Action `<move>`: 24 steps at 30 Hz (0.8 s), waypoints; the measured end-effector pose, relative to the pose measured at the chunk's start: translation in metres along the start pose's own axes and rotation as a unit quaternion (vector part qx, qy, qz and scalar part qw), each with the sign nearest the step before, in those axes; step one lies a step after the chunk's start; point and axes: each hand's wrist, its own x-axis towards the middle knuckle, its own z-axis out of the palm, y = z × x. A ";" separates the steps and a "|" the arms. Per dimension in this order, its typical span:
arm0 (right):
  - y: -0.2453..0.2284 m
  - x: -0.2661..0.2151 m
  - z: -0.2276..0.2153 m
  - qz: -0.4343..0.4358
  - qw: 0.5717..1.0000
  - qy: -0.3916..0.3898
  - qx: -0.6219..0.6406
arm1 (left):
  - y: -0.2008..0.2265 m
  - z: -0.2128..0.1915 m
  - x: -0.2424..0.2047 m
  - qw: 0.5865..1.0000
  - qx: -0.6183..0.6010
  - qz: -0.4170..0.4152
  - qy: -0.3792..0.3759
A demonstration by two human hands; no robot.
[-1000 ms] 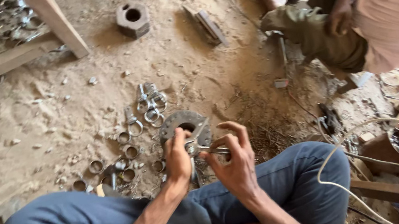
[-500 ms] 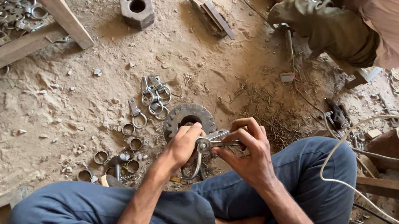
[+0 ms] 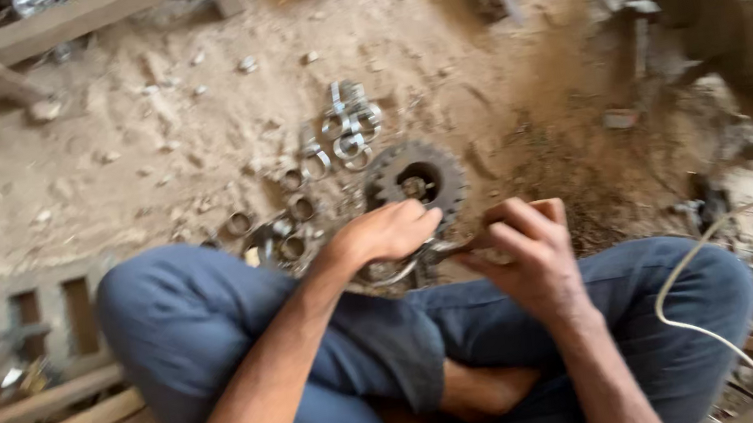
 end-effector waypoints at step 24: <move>-0.030 -0.010 0.041 0.245 0.933 0.175 0.198 | 0.055 0.028 -0.015 0.809 -0.394 0.147 0.411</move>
